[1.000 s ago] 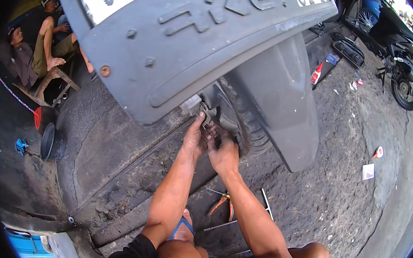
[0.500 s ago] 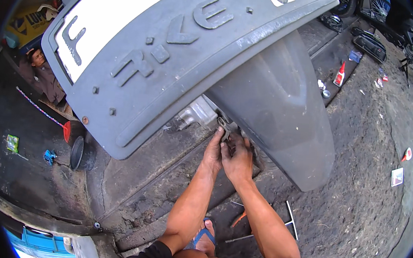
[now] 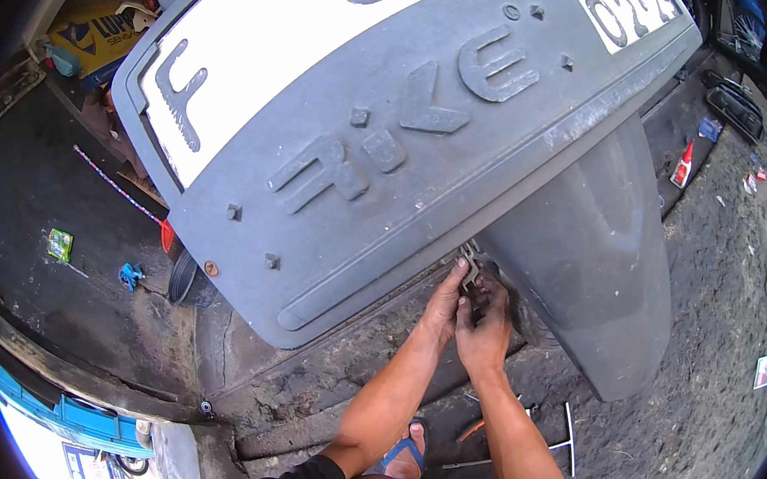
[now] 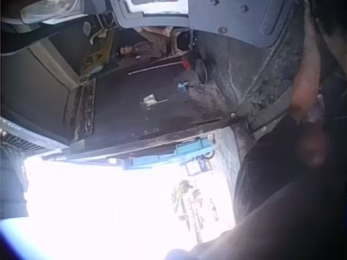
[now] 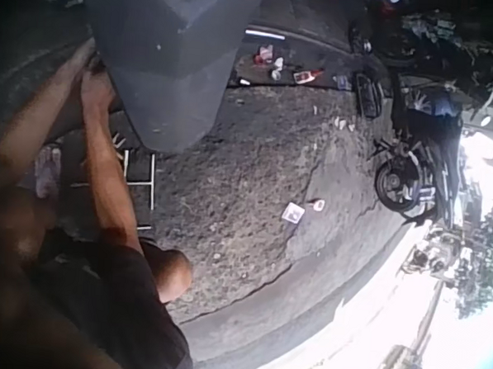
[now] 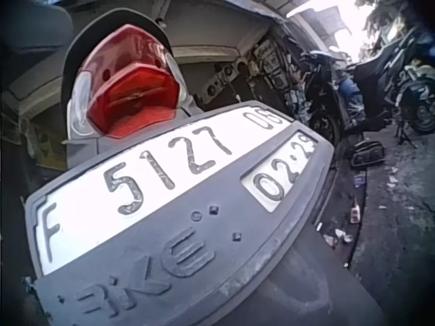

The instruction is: Adjusting the rear assembly and brake components of a motorcycle using hand tools.

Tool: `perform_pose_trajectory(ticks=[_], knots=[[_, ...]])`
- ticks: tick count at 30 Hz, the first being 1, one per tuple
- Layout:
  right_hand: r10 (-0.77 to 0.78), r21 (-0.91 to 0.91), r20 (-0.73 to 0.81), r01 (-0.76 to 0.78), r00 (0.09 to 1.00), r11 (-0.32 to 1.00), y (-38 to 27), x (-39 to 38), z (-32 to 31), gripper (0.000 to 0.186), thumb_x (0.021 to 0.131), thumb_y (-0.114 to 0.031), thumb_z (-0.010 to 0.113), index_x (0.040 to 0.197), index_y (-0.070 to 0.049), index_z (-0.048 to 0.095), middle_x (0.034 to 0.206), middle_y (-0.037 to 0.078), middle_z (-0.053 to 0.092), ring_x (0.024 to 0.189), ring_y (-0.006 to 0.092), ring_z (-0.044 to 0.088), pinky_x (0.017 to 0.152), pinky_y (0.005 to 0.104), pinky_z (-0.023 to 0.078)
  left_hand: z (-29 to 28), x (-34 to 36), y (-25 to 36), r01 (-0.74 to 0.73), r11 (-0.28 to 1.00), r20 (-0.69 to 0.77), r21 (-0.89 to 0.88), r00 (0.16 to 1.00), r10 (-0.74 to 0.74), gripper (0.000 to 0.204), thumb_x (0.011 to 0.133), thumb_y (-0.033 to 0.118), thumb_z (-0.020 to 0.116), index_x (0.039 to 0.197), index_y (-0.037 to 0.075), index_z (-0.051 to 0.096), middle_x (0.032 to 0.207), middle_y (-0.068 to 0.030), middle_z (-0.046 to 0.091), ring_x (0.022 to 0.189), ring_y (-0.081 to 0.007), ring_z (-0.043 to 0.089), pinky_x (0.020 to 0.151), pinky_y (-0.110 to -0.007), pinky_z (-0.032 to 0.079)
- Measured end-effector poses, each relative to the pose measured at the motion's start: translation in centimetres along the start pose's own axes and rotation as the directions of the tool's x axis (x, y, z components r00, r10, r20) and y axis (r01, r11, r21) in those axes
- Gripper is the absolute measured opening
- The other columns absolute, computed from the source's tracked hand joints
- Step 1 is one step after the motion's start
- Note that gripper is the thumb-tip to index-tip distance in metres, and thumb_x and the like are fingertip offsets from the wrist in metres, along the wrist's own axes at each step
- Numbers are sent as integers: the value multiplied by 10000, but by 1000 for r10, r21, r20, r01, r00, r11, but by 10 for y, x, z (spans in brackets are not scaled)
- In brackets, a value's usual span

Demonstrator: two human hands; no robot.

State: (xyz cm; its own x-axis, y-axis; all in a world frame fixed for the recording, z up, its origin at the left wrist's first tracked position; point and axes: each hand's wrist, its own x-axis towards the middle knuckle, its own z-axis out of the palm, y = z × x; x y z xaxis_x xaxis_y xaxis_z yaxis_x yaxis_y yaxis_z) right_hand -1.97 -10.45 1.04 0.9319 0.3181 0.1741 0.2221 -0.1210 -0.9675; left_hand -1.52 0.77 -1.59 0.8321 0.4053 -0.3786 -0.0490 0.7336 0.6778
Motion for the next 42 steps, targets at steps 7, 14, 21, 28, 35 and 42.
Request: perform_pose_trajectory(ticks=[7,14,21,28,35,42], knots=[[-149,-143,-59,139,987,980,-10,20,2,386,877,-155,640,1226,-9,563,1074,214,616,941,377,653,811,447,527,-8,-2,-1,39,998,50,-54,998,-36,314,906,390,704,1042,112,653,897,-31,676,800,-159,653,739,-299,563],[-17,-172,-53,8,998,985,-15,36,2,364,882,-258,644,1113,23,626,1001,261,644,930,437,635,811,497,500,3,-9,0,81,994,144,-72,987,-70,284,911,353,703,1055,113,658,995,-29,686,940,-157,641,848,-338,544],[-63,-185,-68,50,996,982,-24,31,3,398,868,-292,664,1123,12,629,1032,244,655,955,428,635,846,488,497,-25,6,-4,49,998,128,-34,991,-44,331,929,396,668,1069,98,643,999,-39,681,940,-180,640,880,-356,537],[-63,-255,-75,42,995,966,-18,39,4,370,881,-305,666,1071,11,688,1040,256,665,978,441,625,864,488,489,-6,-9,-1,89,996,130,11,987,-90,501,951,460,605,1253,62,574,1240,-109,622,1150,-242,589,1025,-417,468],[-94,-254,-102,65,990,965,-5,47,12,383,898,-361,628,964,10,696,943,258,664,898,449,634,807,507,498,7,-17,3,62,996,113,65,991,-69,567,958,488,579,1318,54,522,1310,-111,584,1214,-256,554,1061,-422,437],[-211,-302,-78,179,974,936,-13,52,2,359,885,-347,639,841,6,681,862,232,661,815,441,642,749,517,501,-5,-21,-7,-351,881,-129,319,904,407,360,996,285,554,1245,26,578,1152,-87,653,1021,-203,626,908,-355,499]])
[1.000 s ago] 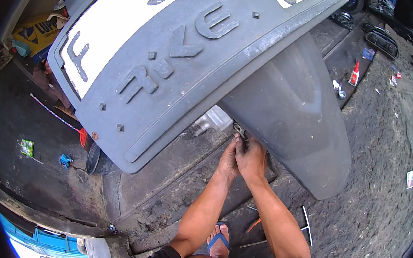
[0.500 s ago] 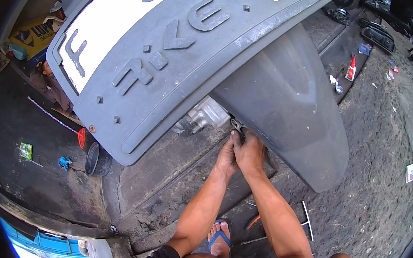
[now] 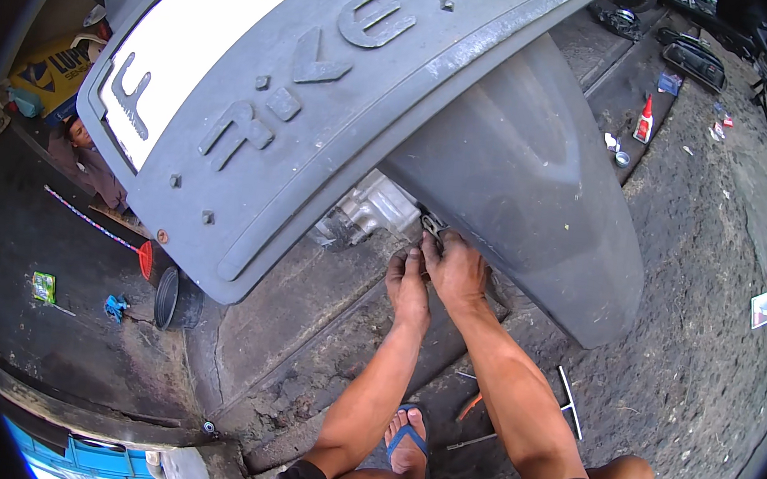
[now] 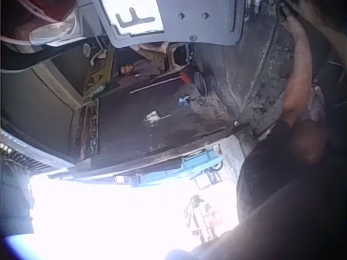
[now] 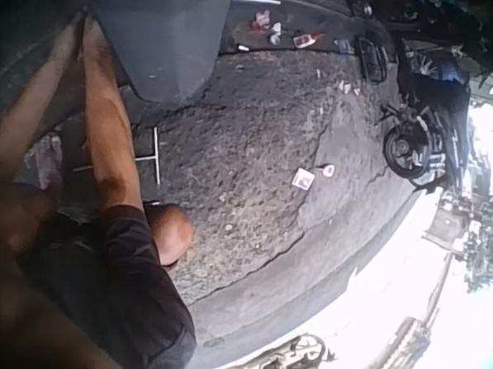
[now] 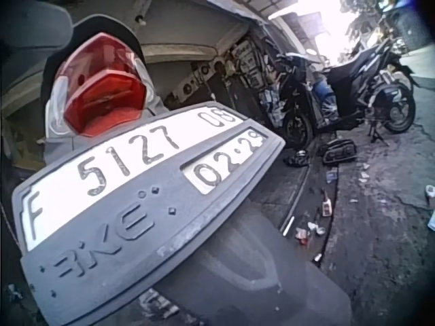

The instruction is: Adjusting the rear assembly and brake components of a motorcycle using hand tools.

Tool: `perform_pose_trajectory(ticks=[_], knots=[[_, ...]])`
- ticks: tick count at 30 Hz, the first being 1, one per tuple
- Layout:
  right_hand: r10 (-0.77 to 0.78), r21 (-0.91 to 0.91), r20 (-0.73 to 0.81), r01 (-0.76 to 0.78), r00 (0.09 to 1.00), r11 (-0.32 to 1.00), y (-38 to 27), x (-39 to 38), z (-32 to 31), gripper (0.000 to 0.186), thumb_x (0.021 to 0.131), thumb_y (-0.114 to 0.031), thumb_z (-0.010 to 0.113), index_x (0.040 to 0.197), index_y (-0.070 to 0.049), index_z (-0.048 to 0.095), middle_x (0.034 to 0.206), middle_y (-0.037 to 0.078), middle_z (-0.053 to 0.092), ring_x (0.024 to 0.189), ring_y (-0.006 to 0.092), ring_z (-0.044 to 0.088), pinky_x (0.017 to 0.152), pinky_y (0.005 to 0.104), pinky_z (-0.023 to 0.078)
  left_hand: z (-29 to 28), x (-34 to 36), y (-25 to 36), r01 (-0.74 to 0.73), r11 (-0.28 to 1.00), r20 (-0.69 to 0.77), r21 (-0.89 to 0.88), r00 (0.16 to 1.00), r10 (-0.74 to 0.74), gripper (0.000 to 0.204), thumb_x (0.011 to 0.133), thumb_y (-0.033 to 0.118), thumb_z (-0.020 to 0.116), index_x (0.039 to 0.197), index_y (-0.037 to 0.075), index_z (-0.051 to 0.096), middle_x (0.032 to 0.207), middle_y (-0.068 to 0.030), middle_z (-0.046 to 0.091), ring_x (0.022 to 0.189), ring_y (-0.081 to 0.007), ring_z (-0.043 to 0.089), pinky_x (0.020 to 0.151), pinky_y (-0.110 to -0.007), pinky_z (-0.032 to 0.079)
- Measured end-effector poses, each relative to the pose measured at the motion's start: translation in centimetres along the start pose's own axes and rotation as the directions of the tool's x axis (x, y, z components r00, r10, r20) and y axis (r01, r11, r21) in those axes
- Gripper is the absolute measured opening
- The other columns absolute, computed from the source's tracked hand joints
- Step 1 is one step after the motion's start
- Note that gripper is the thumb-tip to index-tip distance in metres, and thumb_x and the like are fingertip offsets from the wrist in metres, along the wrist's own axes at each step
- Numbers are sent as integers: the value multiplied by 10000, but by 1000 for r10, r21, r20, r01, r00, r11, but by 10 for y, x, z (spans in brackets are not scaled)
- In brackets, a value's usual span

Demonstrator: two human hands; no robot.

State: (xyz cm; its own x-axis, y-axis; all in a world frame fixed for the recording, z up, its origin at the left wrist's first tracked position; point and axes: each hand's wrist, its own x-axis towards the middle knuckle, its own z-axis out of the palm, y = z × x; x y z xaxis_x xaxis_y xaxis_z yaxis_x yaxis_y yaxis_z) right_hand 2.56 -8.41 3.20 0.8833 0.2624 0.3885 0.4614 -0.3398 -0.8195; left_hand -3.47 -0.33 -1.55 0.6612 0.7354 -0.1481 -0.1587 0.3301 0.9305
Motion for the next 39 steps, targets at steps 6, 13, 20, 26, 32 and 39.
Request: perform_pose_trajectory(ticks=[6,13,20,26,32,39], knots=[[-3,-71,37,5,999,997,-12,4,-7,308,860,-308,675,841,-1,683,871,220,662,815,434,645,728,508,504,-12,-4,5,-156,987,7,41,988,156,243,978,214,589,1109,24,666,930,-52,675,806,-141,614,737,-296,492],[-9,-128,179,33,984,991,-9,12,-4,327,874,-285,673,860,40,704,789,252,677,734,424,656,695,477,501,-18,34,-11,270,929,115,-253,962,-248,318,978,330,604,1153,65,622,995,-13,657,831,-139,613,782,-330,505],[-24,-267,268,98,963,959,-23,20,-6,336,890,-273,670,846,58,706,709,263,654,663,403,657,649,444,485,-8,45,-19,87,971,98,-224,993,-67,343,1001,332,560,1035,14,684,841,-28,669,719,-122,605,634,-278,507],[-28,-306,257,109,966,946,-12,22,-7,328,896,-269,664,871,55,714,725,259,664,665,395,664,644,441,486,-5,39,-16,72,988,104,-133,993,-58,313,1011,313,527,1012,36,672,881,-21,673,766,-120,611,686,-292,508],[-45,-309,233,117,972,944,-17,17,-7,333,886,-283,668,851,45,719,721,262,661,671,405,666,647,452,489,-4,28,-12,103,991,114,-89,989,-92,331,983,344,576,1033,31,670,912,-32,671,774,-123,608,686,-297,511],[11,-318,182,48,983,947,-21,15,-2,371,879,-321,661,836,42,718,708,271,650,680,423,663,652,466,489,5,-2,12,417,816,355,-400,892,-282,408,960,327,623,1204,1,595,1092,-115,652,915,-217,666,822,-362,558]])
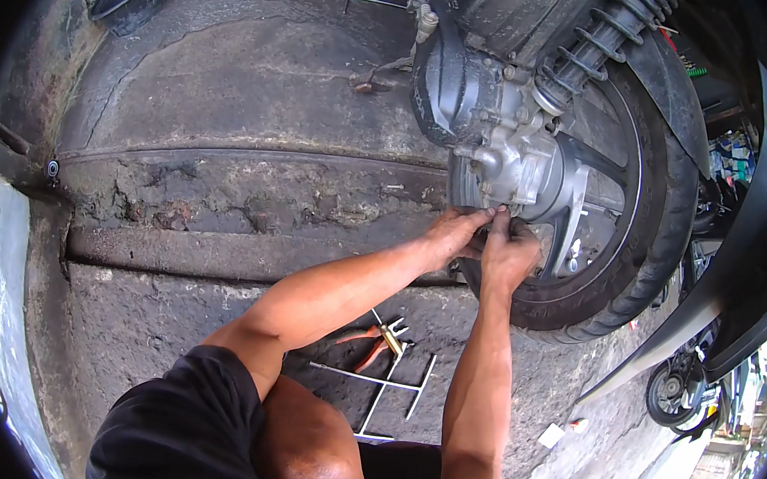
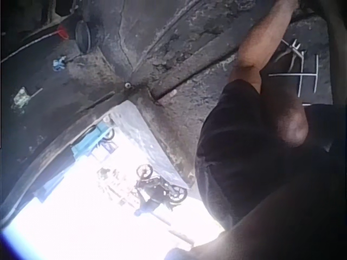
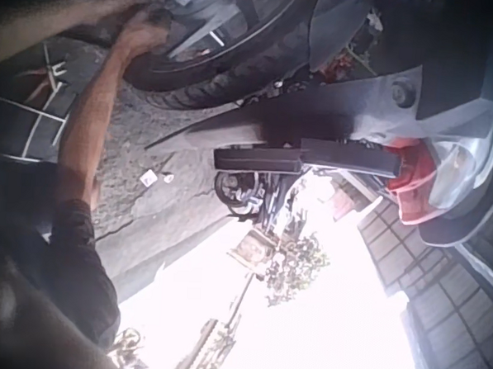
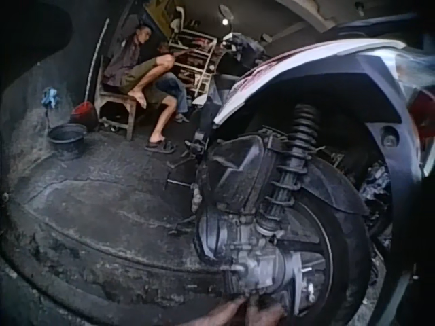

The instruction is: Adjusting the rear assembly and brake components of a motorcycle using hand tools.

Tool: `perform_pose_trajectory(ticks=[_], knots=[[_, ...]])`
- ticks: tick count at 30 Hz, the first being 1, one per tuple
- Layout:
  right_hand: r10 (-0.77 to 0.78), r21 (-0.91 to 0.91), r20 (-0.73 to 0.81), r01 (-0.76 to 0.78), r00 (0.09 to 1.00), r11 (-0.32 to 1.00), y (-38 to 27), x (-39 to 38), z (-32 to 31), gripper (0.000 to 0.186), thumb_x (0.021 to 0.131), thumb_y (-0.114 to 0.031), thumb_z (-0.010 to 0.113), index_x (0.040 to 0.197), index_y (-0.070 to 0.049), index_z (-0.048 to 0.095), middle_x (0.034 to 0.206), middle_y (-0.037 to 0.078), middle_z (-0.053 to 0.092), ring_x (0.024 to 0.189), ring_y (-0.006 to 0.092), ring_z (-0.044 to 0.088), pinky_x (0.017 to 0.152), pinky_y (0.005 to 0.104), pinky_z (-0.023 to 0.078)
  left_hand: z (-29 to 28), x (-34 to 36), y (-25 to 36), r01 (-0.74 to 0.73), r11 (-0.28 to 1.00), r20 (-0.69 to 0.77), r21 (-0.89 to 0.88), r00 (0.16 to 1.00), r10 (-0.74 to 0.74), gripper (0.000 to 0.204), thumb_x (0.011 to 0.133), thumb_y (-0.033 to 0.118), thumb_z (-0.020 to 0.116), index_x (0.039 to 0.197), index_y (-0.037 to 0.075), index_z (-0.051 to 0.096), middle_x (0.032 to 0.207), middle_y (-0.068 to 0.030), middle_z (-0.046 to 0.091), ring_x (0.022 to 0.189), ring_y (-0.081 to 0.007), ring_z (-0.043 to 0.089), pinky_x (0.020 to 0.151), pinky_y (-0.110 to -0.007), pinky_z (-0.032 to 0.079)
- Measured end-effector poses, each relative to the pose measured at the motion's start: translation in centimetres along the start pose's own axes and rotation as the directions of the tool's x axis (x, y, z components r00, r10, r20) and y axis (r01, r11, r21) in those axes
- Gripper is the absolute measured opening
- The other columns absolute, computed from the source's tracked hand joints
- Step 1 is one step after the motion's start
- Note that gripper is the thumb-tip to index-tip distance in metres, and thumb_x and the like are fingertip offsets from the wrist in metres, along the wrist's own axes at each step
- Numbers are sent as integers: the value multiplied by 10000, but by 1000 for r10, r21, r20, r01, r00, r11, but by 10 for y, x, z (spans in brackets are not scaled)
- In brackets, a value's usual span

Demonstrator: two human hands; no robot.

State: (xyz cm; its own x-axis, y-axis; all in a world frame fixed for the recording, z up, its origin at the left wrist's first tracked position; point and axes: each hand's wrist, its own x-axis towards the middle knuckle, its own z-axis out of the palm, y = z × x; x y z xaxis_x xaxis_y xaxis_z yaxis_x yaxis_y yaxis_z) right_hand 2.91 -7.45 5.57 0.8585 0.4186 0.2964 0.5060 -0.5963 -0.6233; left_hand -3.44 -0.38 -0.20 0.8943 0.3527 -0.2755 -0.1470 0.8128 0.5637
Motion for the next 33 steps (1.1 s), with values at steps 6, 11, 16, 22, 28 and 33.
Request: perform_pose_trajectory(ticks=[6,11,16,22,28,33], knots=[[-10,-3,-25,10,1000,1000,-2,1,1,380,875,-321,659,837,53,718,732,270,666,701,415,675,661,451,499,3,7,-2,85,952,120,-294,991,-52,342,971,260,610,1207,14,581,1081,-118,658,934,-242,676,830,-399,564],[32,16,-25,-31,999,999,-10,-1,0,383,867,-312,663,842,66,715,738,261,679,709,393,690,670,444,506,-4,13,-2,106,958,102,-266,991,-81,291,963,182,606,1183,-7,578,1066,-124,660,918,-234,683,819,-390,578],[26,11,-42,-25,999,1000,-9,-4,-1,382,873,-302,665,862,77,713,725,255,680,673,361,684,656,429,499,-2,10,2,103,978,58,-183,994,-93,282,952,141,611,1173,-29,567,1036,-124,665,866,-229,694,764,-367,598],[62,60,-46,-59,997,996,-6,-6,2,399,880,-298,672,865,99,701,730,236,693,635,298,666,635,420,487,-7,14,-2,71,994,82,-85,995,-64,243,941,193,650,1089,2,623,957,-92,675,769,-191,682,670,-336,588],[-70,204,-94,88,993,975,10,-28,-3,313,899,-225,670,919,87,677,648,113,642,581,215,589,601,354,479,-6,17,-6,43,995,90,-86,995,-35,273,927,247,683,1083,29,635,922,-65,669,726,-170,664,628,-321,571],[396,125,514,-524,760,843,58,-122,-20,256,884,-214,624,819,30,670,625,83,599,593,170,585,578,332,482,-16,13,5,89,995,73,-52,994,-85,321,902,267,725,1073,20,610,826,-67,634,635,-122,591,553,-275,504]])
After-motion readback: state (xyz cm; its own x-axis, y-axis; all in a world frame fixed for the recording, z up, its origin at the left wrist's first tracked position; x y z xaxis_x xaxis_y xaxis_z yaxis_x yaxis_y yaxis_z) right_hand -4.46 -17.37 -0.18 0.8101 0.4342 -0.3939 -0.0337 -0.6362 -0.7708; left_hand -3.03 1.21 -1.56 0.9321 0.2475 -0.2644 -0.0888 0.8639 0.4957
